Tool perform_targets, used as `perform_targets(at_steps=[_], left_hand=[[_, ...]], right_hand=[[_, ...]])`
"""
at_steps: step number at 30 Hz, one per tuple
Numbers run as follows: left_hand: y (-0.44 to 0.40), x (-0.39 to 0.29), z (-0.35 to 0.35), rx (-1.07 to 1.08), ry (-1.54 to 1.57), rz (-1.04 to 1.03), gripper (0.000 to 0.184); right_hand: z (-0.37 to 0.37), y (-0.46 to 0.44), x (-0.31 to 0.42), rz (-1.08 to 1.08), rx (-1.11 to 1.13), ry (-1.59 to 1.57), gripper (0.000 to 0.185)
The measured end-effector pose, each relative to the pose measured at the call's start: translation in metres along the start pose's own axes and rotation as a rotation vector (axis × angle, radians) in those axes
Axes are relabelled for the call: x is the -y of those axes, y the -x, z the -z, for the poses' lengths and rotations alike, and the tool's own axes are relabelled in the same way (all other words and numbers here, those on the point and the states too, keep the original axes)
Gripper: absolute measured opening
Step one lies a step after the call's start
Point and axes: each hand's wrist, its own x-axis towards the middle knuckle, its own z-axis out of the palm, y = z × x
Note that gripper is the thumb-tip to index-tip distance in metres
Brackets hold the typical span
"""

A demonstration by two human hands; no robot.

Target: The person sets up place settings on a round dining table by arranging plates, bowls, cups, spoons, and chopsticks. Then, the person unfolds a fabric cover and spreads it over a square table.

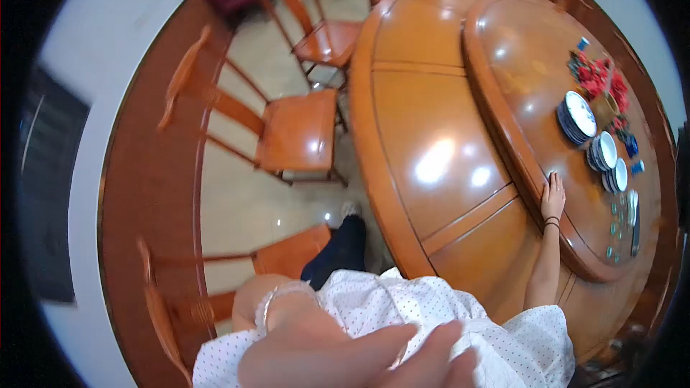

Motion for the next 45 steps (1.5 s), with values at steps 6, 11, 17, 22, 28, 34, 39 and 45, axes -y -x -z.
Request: perform_targets(at_steps=[6, 11, 17, 22, 28, 34, 39, 45], left_hand=[[0.022, 0.125, 0.013, 0.153, 0.243, 0.305, 0.009], [0.040, 0.215, 0.010, 0.119, 0.376, 0.234, 0.013], [0.057, 0.237, 0.012, -0.124, 0.276, 0.340, 0.014], [0.075, 0.239, 0.044, -0.018, 0.208, 0.416, 0.014], [0.124, 0.262, 0.085, -0.205, 0.088, 0.203, 0.010], [0.184, 0.310, 0.161, -0.442, 0.866, 0.404, 0.022], [0.205, 0.352, 0.259, -0.609, 1.042, 0.278, 0.022], [0.256, 0.364, 0.377, -0.616, 0.940, 0.360, 0.023]], right_hand=[[0.002, 0.024, 0.022, -0.226, -0.012, 0.079, 0.042], [-0.019, 0.043, 0.046, -0.586, 0.054, 0.277, 0.045], [-0.013, 0.040, 0.062, -0.725, 0.072, 0.148, 0.059], [-0.040, 0.044, 0.060, -0.736, -0.150, 0.051, 0.062], [0.008, 0.048, 0.179, -0.673, -0.160, -0.248, 0.057], [0.034, 0.030, 0.444, -0.245, -0.264, -0.735, 0.036], [0.067, 0.015, 0.678, 0.322, -0.088, -0.922, 0.035], [0.075, 0.044, 0.889, 0.487, 0.236, -1.163, 0.034]])
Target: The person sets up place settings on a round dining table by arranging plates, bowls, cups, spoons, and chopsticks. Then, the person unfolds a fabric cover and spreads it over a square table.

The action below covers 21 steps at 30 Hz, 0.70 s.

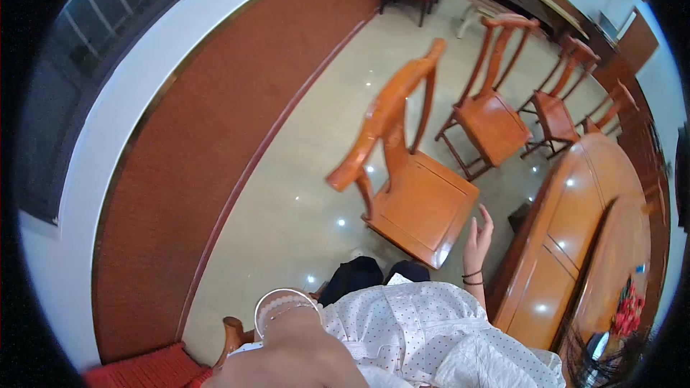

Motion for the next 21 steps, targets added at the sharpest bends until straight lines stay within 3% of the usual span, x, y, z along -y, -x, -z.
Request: perform_targets(at_steps=[2, 5, 7, 10, 14, 16, 17, 19, 20, 21], left_hand=[[0.002, -0.023, 0.019, -0.111, -0.083, 0.041, 0.023], [0.007, -0.051, 0.058, 0.031, -0.101, 0.215, 0.021], [0.012, -0.056, 0.081, 0.076, -0.319, -0.096, 0.020], [0.033, -0.090, 0.114, -0.020, -0.449, -0.218, 0.016], [0.054, -0.124, 0.161, -0.153, -0.585, -0.302, 0.011], [0.054, -0.124, 0.185, -0.305, -0.713, -0.396, 0.030], [0.056, -0.126, 0.204, -0.276, -0.709, -0.411, 0.030], [0.063, -0.125, 0.253, -0.381, -0.682, -0.169, 0.030], [0.070, -0.119, 0.283, -0.462, -0.812, -0.065, 0.027], [0.079, -0.113, 0.319, -0.536, -0.942, 0.055, 0.024]], right_hand=[[-0.043, -0.004, 0.023, 0.054, 0.169, -0.061, 0.034], [-0.091, -0.013, 0.070, 0.209, 0.311, -0.036, 0.037], [-0.122, -0.020, 0.098, 0.340, 0.400, -0.034, 0.039], [-0.152, -0.050, 0.153, 0.517, 0.428, -0.035, 0.033], [-0.191, -0.103, 0.228, 0.515, 0.254, -0.314, 0.018], [-0.205, -0.132, 0.254, 0.646, 0.223, -0.235, 0.013], [-0.218, -0.143, 0.261, 0.652, 0.196, -0.205, 0.012], [-0.235, -0.166, 0.253, 0.678, 0.293, -0.025, 0.013], [-0.250, -0.177, 0.238, 0.778, 0.282, 0.006, 0.014], [-0.260, -0.180, 0.236, 0.632, 0.368, 0.026, 0.011]])
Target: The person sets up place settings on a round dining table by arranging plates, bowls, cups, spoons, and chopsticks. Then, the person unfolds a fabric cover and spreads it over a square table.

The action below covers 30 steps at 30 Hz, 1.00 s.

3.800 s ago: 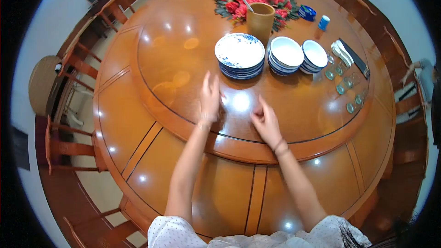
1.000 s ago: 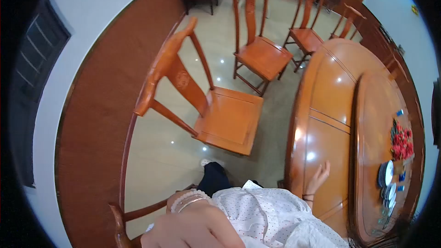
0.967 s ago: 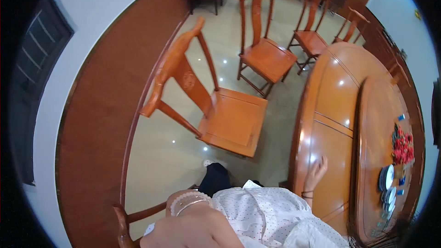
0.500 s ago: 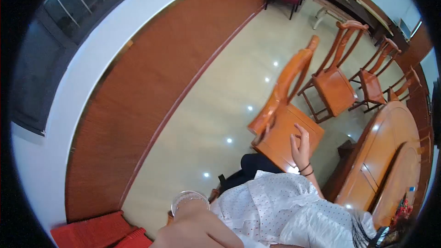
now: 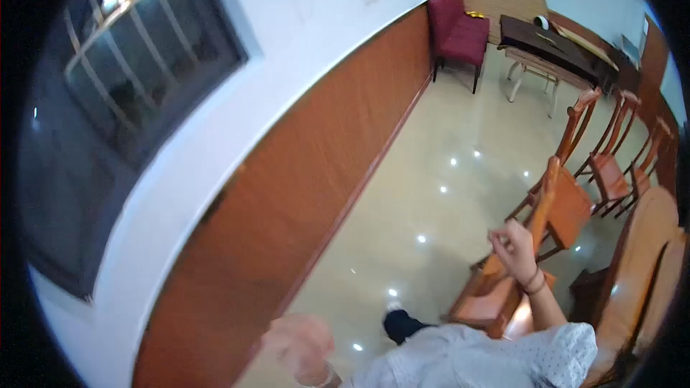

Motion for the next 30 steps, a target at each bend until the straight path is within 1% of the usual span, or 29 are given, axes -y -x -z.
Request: perform_targets(at_steps=[1, 2, 3, 4, 5, 6, 7, 8, 10, 11, 12, 13, 14, 15, 17, 18, 19, 21, 22, 23, 25, 26, 27, 29, 30], left_hand=[[-0.008, 0.033, 0.017, -0.010, -0.175, 0.262, 0.020], [-0.002, 0.059, 0.035, -0.026, -0.363, 0.574, 0.017], [0.007, 0.086, 0.055, 0.110, -0.431, 0.703, 0.015], [0.013, 0.121, 0.068, 0.251, -0.478, 0.793, 0.017], [0.033, 0.147, 0.093, 0.399, -0.668, 0.921, 0.016], [0.065, 0.169, 0.126, 0.550, -0.867, 1.013, 0.017], [0.103, 0.191, 0.159, 0.767, -1.170, 1.128, 0.017], [0.130, 0.215, 0.196, 0.911, -1.232, 1.207, 0.017], [0.143, 0.272, 0.251, 1.010, -1.135, 1.314, 0.016], [0.133, 0.304, 0.266, 1.059, -1.097, 1.327, 0.016], [0.117, 0.334, 0.272, 1.104, -1.071, 1.323, 0.016], [0.101, 0.362, 0.276, 1.136, -1.046, 1.318, 0.015], [0.087, 0.387, 0.283, 1.151, -1.024, 1.320, 0.015], [0.073, 0.408, 0.283, 1.148, -0.998, 1.329, 0.015], [0.046, 0.445, 0.287, 1.142, -0.955, 1.338, 0.014], [0.034, 0.461, 0.285, 1.139, -0.930, 1.341, 0.014], [0.023, 0.477, 0.282, 1.141, -0.900, 1.344, 0.014], [0.001, 0.515, 0.270, 1.182, -0.847, 1.326, 0.013], [-0.014, 0.539, 0.261, 1.241, -0.821, 1.291, 0.013], [-0.030, 0.569, 0.247, 1.313, -0.787, 1.242, 0.013], [-0.069, 0.633, 0.211, 1.441, -0.745, 1.168, 0.013], [-0.085, 0.662, 0.194, 1.479, -0.724, 1.143, 0.012], [-0.099, 0.682, 0.179, 1.477, -0.702, 1.134, 0.012], [-0.128, 0.719, 0.145, 1.437, -0.627, 1.067, 0.012], [-0.141, 0.726, 0.122, 1.386, -0.615, 1.037, 0.012]], right_hand=[[-0.013, -0.011, -0.004, -0.043, -0.049, -0.013, 0.011], [-0.018, -0.005, -0.004, -0.083, 0.096, -0.019, 0.008], [-0.017, 0.003, -0.001, -0.117, 0.246, -0.018, 0.008], [-0.012, 0.005, 0.005, -0.205, 0.403, -0.005, 0.012], [-0.018, 0.014, 0.003, -0.214, 0.478, 0.001, 0.016], [-0.017, 0.016, 0.009, -0.267, 0.560, 0.011, 0.018], [-0.020, 0.015, 0.015, -0.326, 0.626, 0.014, 0.022], [-0.021, 0.009, 0.018, -0.392, 0.549, 0.036, 0.022], [-0.023, 0.007, 0.027, -0.597, 0.753, 0.086, 0.029], [-0.033, 0.015, 0.031, -0.717, 0.639, 0.096, 0.029], [-0.044, 0.021, 0.027, -0.759, 0.564, 0.081, 0.031], [-0.054, 0.017, 0.025, -0.767, 0.525, 0.070, 0.033], [-0.062, 0.007, 0.031, -0.819, 0.498, 0.056, 0.035], [-0.068, 0.000, 0.036, -0.844, 0.517, 0.065, 0.035], [-0.089, -0.015, 0.049, -0.924, 0.415, 0.051, 0.035], [-0.094, -0.022, 0.053, -0.978, 0.409, 0.000, 0.035], [-0.105, -0.026, 0.055, -0.992, 0.419, 0.017, 0.035], [-0.129, -0.035, 0.052, -1.058, 0.290, -0.041, 0.035], [-0.136, -0.044, 0.053, -1.126, 0.293, -0.015, 0.035], [-0.148, -0.050, 0.053, -1.191, 0.169, -0.005, 0.035], [-0.161, -0.063, 0.046, -1.250, 0.081, -0.047, 0.035], [-0.152, -0.086, 0.052, -1.342, 0.020, -0.089, 0.035], [-0.160, -0.088, 0.040, -1.344, 0.015, -0.075, 0.035], [-0.187, -0.077, 0.007, -1.335, -0.285, -0.064, 0.035], [-0.184, -0.083, -0.008, -1.390, -0.280, -0.067, 0.035]])
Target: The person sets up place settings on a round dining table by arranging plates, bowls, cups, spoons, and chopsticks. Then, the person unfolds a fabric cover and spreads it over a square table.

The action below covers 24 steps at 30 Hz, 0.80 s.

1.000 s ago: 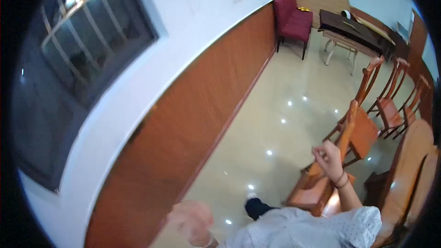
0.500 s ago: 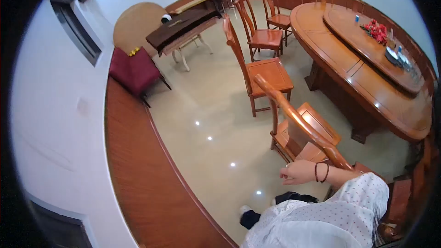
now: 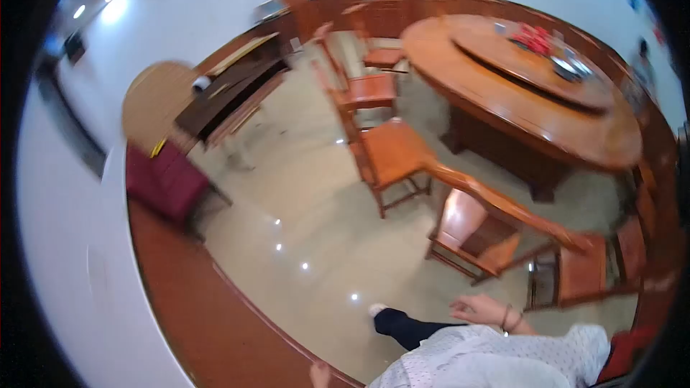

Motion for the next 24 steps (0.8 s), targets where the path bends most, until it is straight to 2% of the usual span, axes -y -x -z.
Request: perform_targets(at_steps=[1, 2, 3, 5, 7, 9, 11, 18, 24], left_hand=[[-0.026, -0.027, 0.005, -0.231, -0.200, -0.176, 0.014], [-0.013, -0.109, 0.020, -0.222, 0.023, -0.087, 0.019], [-0.044, -0.097, 0.015, -0.263, 0.042, -0.078, 0.019], [-0.129, -0.051, -0.002, -0.194, -0.041, -0.105, 0.021], [-0.165, -0.018, -0.007, -0.078, 0.010, -0.143, 0.021], [-0.183, -0.030, 0.008, 0.025, -0.052, 0.123, 0.021], [-0.217, -0.047, 0.028, 0.090, -0.086, 0.302, 0.021], [-0.381, -0.117, 0.075, 0.148, -0.042, 0.429, 0.020], [-0.549, -0.165, 0.131, 0.217, -0.059, 0.474, 0.021]], right_hand=[[-0.003, -0.015, 0.006, -0.058, -0.016, -0.013, 0.035], [-0.008, -0.039, 0.003, -0.075, -0.004, 0.018, 0.036], [-0.010, -0.066, 0.004, -0.092, -0.008, 0.038, 0.036], [-0.012, -0.136, 0.012, -0.118, 0.022, 0.054, 0.037], [-0.010, -0.211, 0.042, -0.067, 0.047, 0.067, 0.037], [-0.003, -0.280, 0.086, 0.068, 0.044, 0.021, 0.033], [0.009, -0.343, 0.126, 0.153, 0.088, -0.089, 0.031], [0.023, -0.558, 0.190, 0.210, 0.115, -0.005, 0.031], [0.023, -0.745, 0.258, 0.169, 0.187, 0.075, 0.034]])
